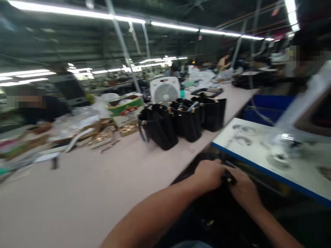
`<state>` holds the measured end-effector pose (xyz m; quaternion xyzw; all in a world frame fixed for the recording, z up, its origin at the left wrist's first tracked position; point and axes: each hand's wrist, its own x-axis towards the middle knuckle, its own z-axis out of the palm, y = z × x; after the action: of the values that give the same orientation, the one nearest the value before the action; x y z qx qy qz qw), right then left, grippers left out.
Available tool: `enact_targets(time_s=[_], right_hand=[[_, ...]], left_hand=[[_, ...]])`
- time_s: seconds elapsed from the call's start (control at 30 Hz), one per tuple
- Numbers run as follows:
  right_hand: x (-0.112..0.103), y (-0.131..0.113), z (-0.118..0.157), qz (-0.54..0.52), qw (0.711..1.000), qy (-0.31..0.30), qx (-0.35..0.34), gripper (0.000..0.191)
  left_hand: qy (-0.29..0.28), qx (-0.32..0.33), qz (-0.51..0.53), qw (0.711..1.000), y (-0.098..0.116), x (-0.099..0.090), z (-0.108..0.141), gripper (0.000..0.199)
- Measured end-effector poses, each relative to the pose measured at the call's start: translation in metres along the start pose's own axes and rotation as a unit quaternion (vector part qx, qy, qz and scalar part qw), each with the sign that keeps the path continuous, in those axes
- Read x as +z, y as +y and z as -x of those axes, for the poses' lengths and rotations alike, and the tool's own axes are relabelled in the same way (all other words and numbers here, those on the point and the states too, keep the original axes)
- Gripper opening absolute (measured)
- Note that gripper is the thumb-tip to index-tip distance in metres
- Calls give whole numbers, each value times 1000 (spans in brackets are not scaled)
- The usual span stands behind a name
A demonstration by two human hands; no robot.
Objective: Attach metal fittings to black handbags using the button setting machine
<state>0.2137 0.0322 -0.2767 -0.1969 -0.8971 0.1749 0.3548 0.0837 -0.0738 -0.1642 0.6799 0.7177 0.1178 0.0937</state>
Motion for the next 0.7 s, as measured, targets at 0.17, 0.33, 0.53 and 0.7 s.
enact_targets(time_s=[0.17,0.33,0.53,0.7], right_hand=[[-38,6,-6,-58,990,-99,78,35],[-68,-10,-26,-72,967,-229,89,30],[-124,-4,-49,-174,878,-416,159,19],[-142,7,-62,-236,784,-544,184,41]], left_hand=[[34,16,17,999,-19,18,-15,19],[30,-6,59,998,-16,20,-6,27],[-113,35,150,982,-11,0,-28,21],[-358,70,419,831,-18,-3,-45,22]])
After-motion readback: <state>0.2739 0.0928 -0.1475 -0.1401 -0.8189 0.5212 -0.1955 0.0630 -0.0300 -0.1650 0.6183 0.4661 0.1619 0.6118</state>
